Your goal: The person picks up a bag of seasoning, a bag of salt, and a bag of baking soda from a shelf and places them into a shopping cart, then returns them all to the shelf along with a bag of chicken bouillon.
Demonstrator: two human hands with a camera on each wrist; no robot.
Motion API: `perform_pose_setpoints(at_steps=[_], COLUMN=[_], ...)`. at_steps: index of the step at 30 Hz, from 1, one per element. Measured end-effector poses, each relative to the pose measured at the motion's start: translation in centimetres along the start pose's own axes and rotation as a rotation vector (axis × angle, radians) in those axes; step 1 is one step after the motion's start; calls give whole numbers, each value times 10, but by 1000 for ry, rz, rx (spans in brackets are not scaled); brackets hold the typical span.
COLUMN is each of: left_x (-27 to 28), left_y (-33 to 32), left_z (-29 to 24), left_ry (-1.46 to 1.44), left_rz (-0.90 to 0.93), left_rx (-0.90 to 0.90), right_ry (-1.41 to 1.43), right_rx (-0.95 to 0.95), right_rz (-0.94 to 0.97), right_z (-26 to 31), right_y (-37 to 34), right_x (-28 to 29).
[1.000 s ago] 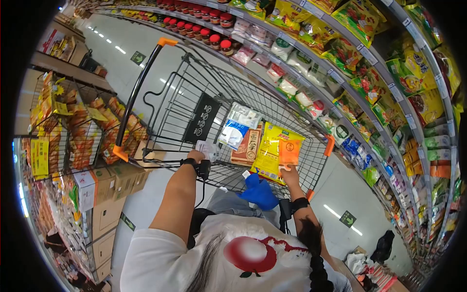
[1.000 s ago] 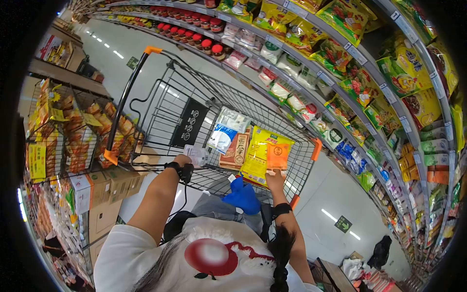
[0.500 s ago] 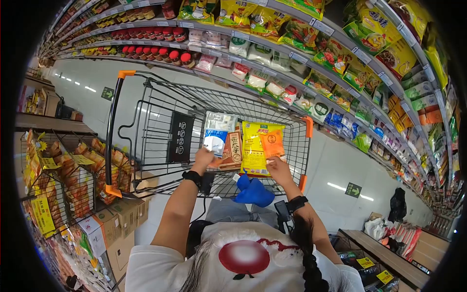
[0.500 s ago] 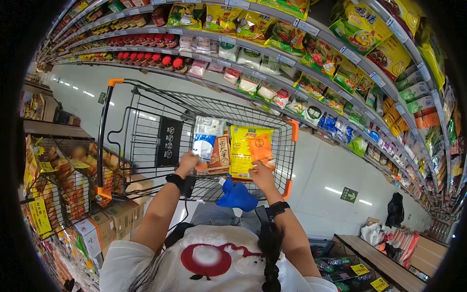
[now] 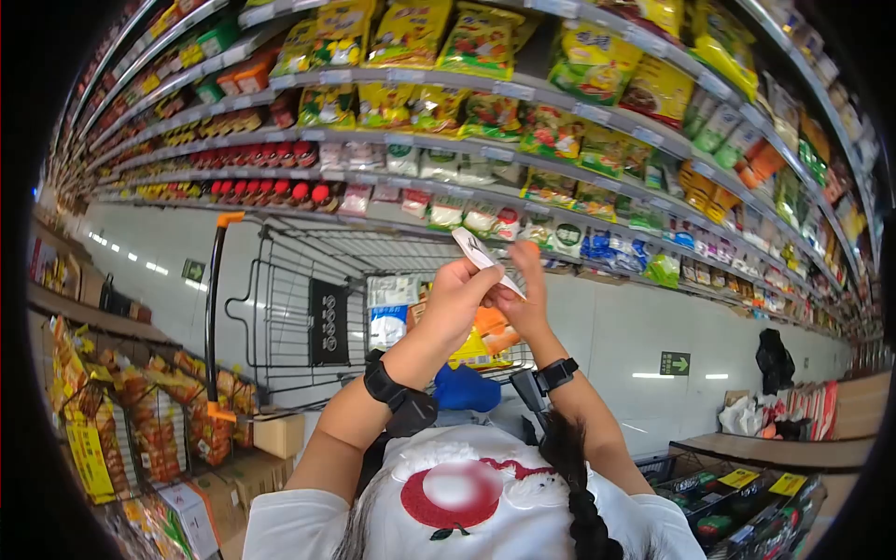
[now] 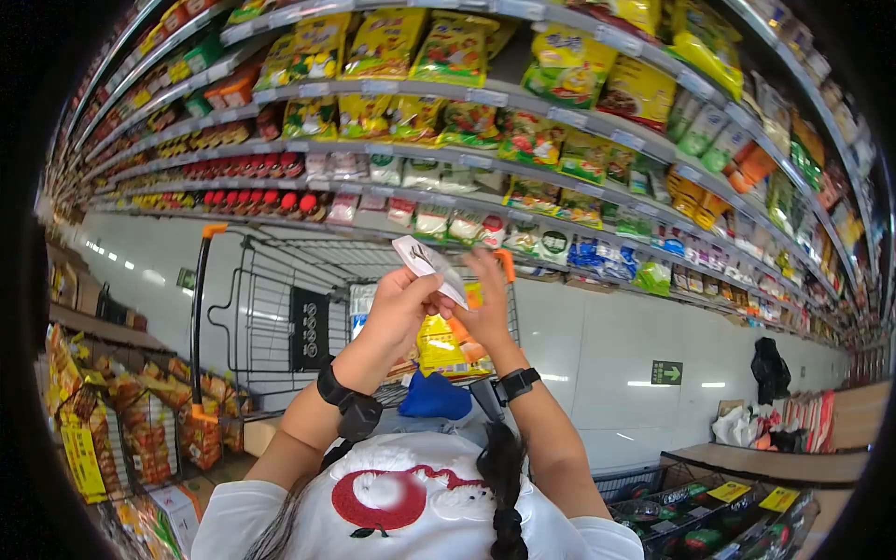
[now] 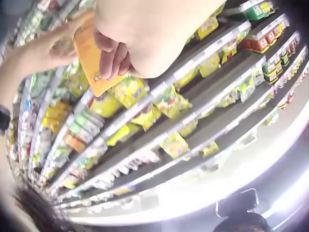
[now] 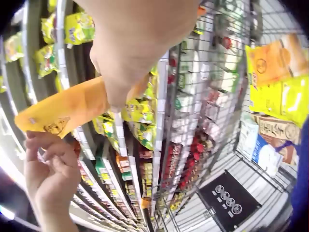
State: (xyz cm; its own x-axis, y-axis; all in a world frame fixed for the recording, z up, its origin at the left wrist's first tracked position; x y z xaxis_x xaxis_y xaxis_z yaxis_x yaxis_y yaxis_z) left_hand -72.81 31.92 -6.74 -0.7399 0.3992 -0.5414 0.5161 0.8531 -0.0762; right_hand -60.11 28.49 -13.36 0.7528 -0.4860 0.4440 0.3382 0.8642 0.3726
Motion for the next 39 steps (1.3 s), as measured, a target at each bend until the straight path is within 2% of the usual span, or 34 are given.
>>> perform_pose_setpoints(at_steps=[1, 2, 3, 5, 6, 7, 9, 10, 11, 12, 13, 15, 16, 17, 18, 19, 20, 21, 22, 23, 25, 27, 29, 30, 31, 32, 34, 39], left_x=[-18, -36, -50, -70, -82, -95, -120, -128, -135, -140, -146, -153, -160, -179, -206, -230, -248, -263, -273, -275, -288, -304, -313, -318, -322, -327, -332, -332], left_y=[-1, -3, -4, 0, 1, -1, -9, -12, -17, -20, -21, -24, -27, -34, -43, -51, -53, -52, -51, -49, -51, -58, -65, -68, -69, -70, -68, -54], left_z=[-4, -7, -7, -4, -8, -13, -19, -23, -25, -19, -4, 28, 48, 55, 65, 79, 95, 115, 132, 148, 152, 155, 158, 160, 162, 163, 165, 164], left_ry=[-1, -65, -129, -144, -154, -161, -114, 7, 129, 230, 238, 608, 692, 695, 609, 521, 518, 221, -76, -208, -376, -361, -347, -382, -417, -547, -577, -594], left_rz=[29, 16, 0, 72, 119, 167, 215, 190, 164, 141, 163, 46, 132, 155, 247, 332, 338, 397, 448, 347, 412, 433, 436, 479, 524, 590, 585, 574], left_rx=[-5, 11, 28, 29, -16, -58, -80, -257, -431, -518, -513, -657, -581, -580, -495, -409, -411, -336, -259, -134, 44, 31, 29, 73, 117, 151, 185, 265], right_ry=[77, 220, 211, 552, 557, 560, 1111, 1246, 1254, 1294, 1334, 1350, 1147, 941, 627, 624, 291, -40, -110, -115, -118, -65, -75, -78, -81, 93, 344, 385], right_rx=[79, -183, -174, -453, -557, -552, -768, -763, -764, -717, -662, -616, -563, -517, -452, -451, -316, -176, -105, -98, 17, 63, -6, -35, -43, -155, -321, -351], right_rz=[94, 230, 211, 275, 297, 284, 115, 108, 91, 50, 5, -41, -81, -119, -188, -198, -216, -225, -273, -270, -97, -115, -422, -490, -482, -419, -260, -297], right_z=[6, -8, -5, -11, -19, -21, -18, -14, -8, -2, 0, -5, 0, 7, 15, 23, 39, 53, 61, 68, 85, 83, 64, 57, 52, 41, 26, 16], right_y=[2, -7, -14, -29, -35, -40, -49, -52, -54, -52, -51, -54, -56, -59, -63, -70, -74, -79, -87, -93, -101, -108, -117, -117, -116, -113, -113, -109], right_x=[6, 2, 11, 26, 33, 43, 67, 85, 106, 131, 156, 201, 227, 251, 273, 291, 309, 322, 331, 341, 356, 374, 399, 408, 411, 413, 412, 399])
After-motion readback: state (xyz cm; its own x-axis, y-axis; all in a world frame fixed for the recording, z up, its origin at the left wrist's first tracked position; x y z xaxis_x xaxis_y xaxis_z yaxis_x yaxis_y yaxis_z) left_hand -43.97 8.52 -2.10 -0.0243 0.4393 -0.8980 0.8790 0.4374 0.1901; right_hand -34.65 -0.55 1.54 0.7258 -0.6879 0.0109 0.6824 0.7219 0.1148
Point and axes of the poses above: each hand's wrist, its own y-axis towards the middle knuckle, its own x-axis out of the back of the hand, z = x × y, the point moved 4 cm from there along y, towards the middle knuckle, and after that the axes turned 9 degrees about -x, right-handed, at the moved point
